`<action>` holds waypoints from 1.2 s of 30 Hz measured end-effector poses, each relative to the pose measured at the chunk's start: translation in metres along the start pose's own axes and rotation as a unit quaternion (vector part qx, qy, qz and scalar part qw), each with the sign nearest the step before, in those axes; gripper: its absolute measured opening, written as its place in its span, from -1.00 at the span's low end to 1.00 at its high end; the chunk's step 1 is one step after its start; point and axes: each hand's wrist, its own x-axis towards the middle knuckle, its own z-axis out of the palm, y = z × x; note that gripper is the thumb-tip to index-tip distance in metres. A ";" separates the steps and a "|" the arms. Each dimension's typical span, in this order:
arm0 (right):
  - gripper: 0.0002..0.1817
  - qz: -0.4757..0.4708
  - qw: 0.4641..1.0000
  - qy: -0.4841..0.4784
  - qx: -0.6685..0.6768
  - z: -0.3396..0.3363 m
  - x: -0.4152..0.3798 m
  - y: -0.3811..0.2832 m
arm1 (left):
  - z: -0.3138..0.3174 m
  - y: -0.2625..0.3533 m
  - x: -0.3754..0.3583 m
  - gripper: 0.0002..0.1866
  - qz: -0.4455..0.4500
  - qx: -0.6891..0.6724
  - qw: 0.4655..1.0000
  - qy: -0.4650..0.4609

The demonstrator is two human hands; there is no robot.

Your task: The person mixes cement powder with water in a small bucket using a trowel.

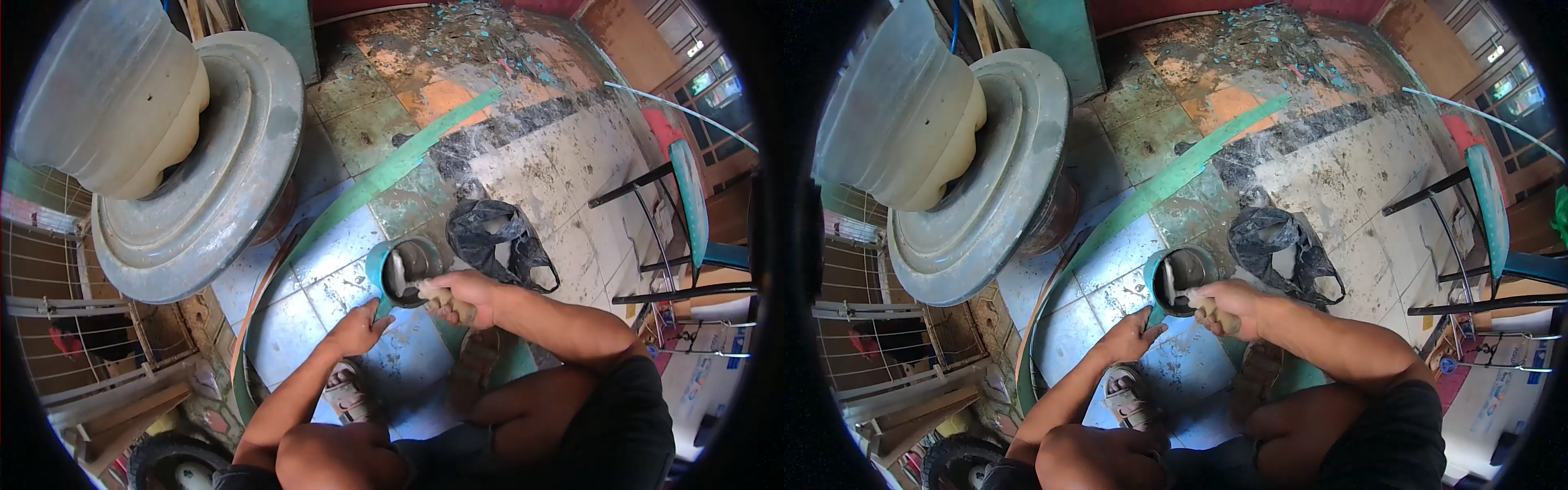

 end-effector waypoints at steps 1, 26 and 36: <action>-0.73 -0.005 1.000 0.003 0.007 -0.007 -0.001 0.002 | -0.001 0.001 0.000 -0.56 -0.001 0.004 1.000 -0.001; -0.76 -0.220 0.451 0.244 -0.830 0.066 -0.077 -0.008 | 0.002 -0.010 -0.001 -0.42 -0.031 -0.032 0.999 -0.009; -0.75 -0.261 0.390 0.229 -0.853 0.046 -0.056 0.003 | -0.008 0.020 -0.010 -0.50 -0.051 -0.086 0.994 -0.033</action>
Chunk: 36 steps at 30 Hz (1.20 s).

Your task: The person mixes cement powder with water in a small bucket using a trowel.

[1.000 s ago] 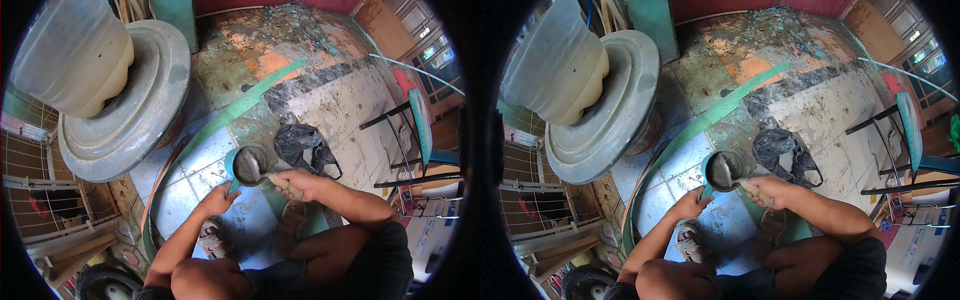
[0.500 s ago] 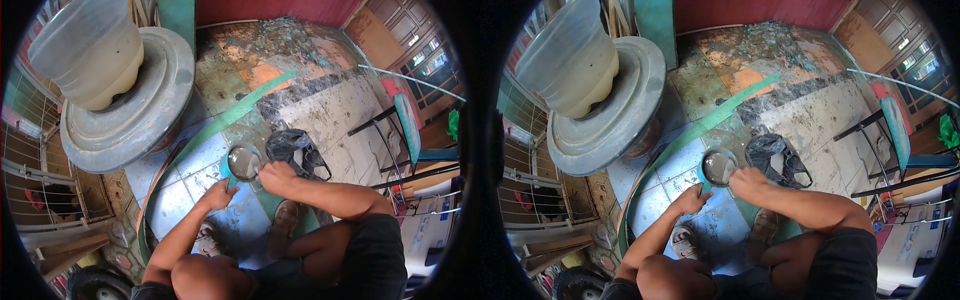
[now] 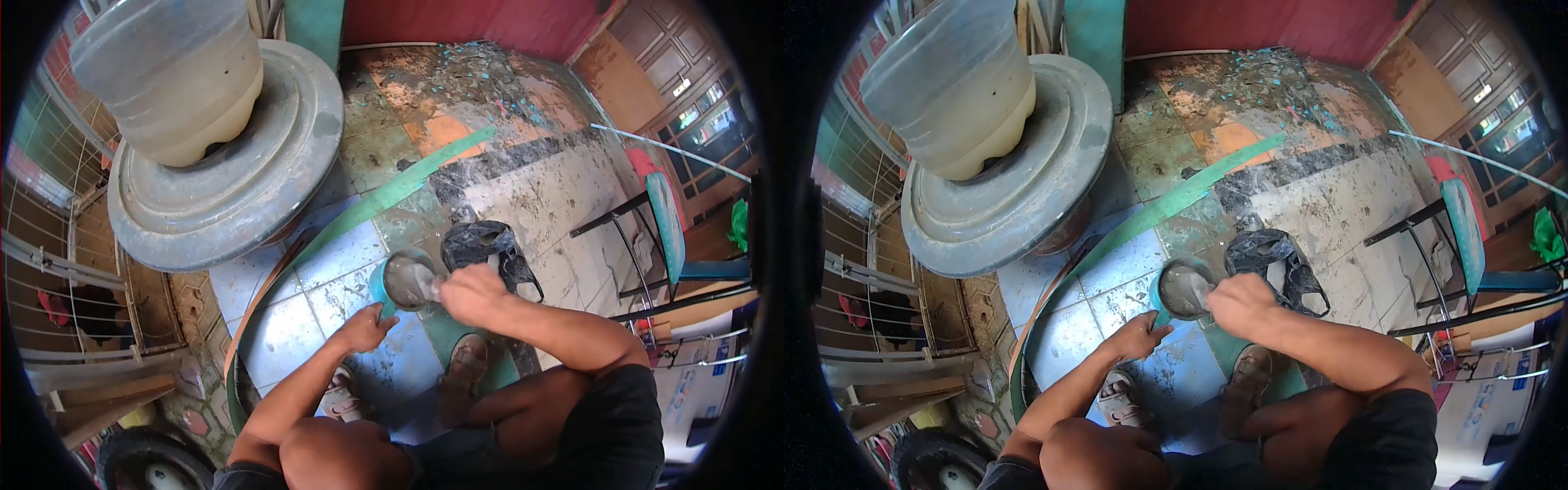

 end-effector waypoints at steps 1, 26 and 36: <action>-0.73 0.026 1.000 -0.008 0.004 -0.010 -0.003 0.002 | 0.002 -0.001 0.000 -0.50 -0.002 -0.006 1.000 0.003; -0.73 0.065 0.996 0.037 0.038 -0.037 -0.025 0.006 | 0.015 0.014 0.005 -0.51 -0.033 -0.022 0.999 0.012; -0.76 0.143 0.988 0.064 0.019 -0.015 0.001 0.026 | 0.034 0.004 0.011 -0.56 -0.014 -0.037 0.999 0.032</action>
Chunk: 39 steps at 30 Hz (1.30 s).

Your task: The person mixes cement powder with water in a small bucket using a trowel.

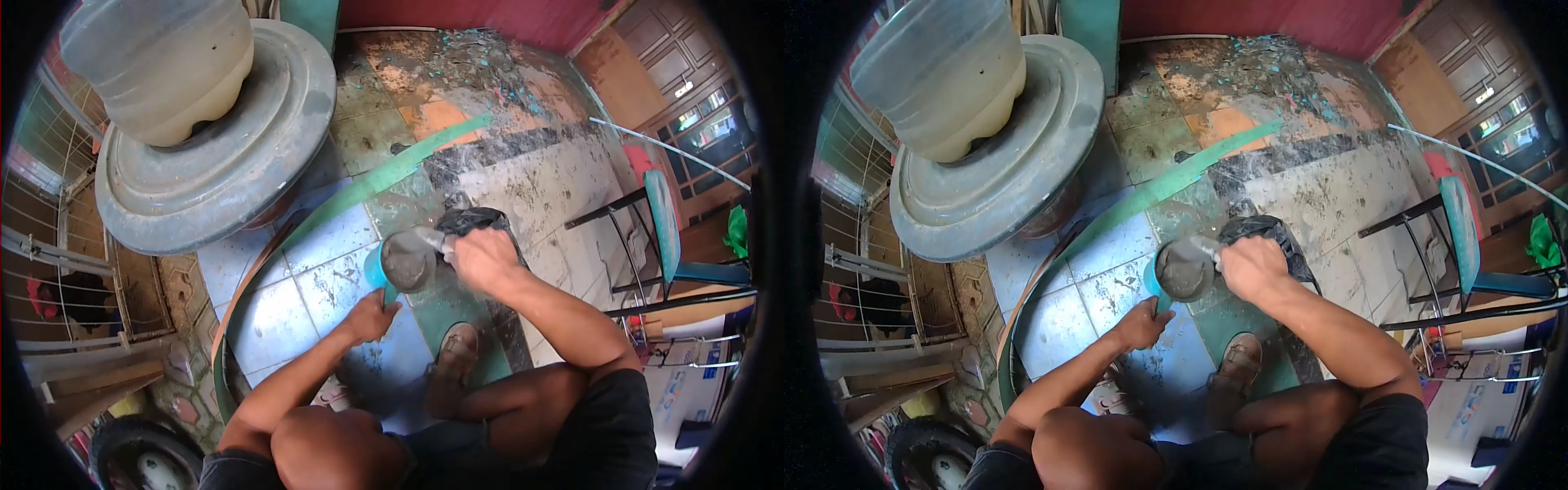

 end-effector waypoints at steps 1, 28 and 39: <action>-0.76 -0.003 1.000 -0.018 -0.007 0.001 0.000 -0.003 | -0.003 0.005 0.002 -0.57 -0.001 -0.010 1.000 0.004; -0.80 -0.135 0.991 -0.013 -0.002 0.045 -0.011 -0.020 | -0.001 0.009 0.009 -0.53 0.000 0.038 0.999 -0.001; -0.74 -0.155 0.987 0.025 0.030 0.043 -0.020 -0.017 | -0.005 0.014 0.000 -0.53 -0.016 0.025 1.000 -0.006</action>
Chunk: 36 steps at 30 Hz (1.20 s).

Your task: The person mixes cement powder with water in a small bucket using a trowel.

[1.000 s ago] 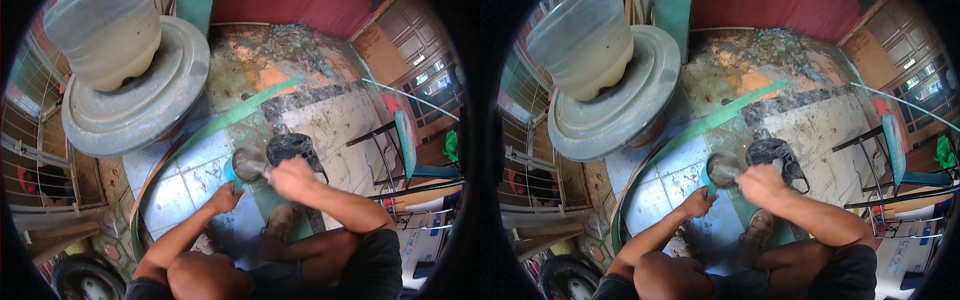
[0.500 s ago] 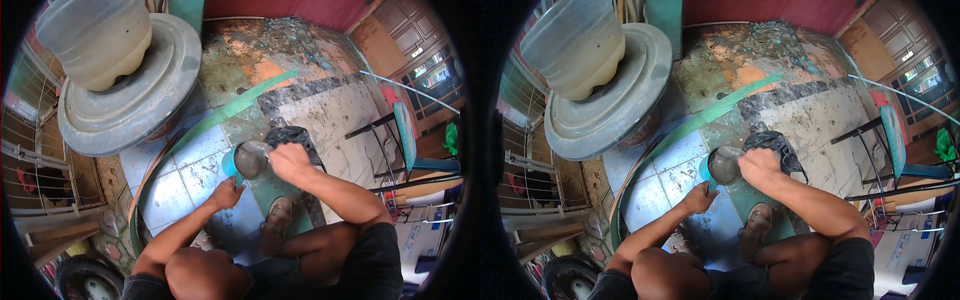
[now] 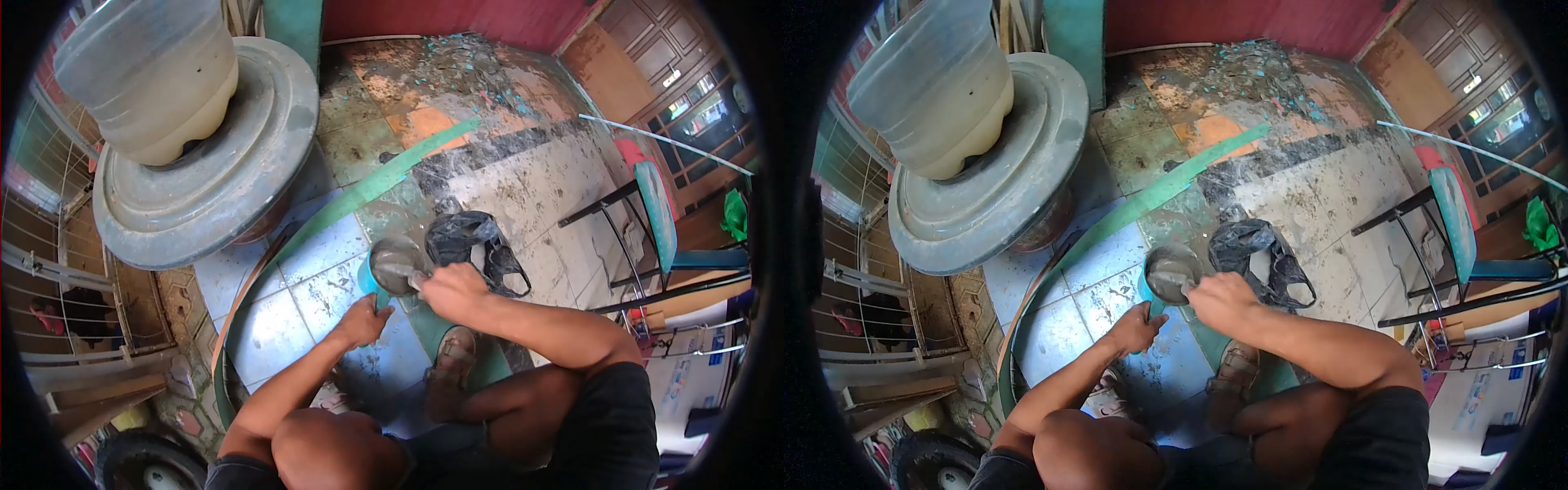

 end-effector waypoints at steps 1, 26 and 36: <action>-0.74 0.015 1.000 -0.018 -0.003 -0.019 -0.003 0.000 | -0.004 0.003 -0.005 -0.53 -0.004 0.004 1.000 -0.002; -0.75 0.059 0.998 -0.022 -0.003 -0.007 0.008 0.014 | 0.009 -0.017 0.018 -0.64 0.001 -0.080 0.997 -0.003; -0.77 0.075 0.997 -0.020 -0.002 -0.007 -0.008 0.020 | 0.012 -0.001 0.019 -0.53 0.026 0.073 0.997 0.021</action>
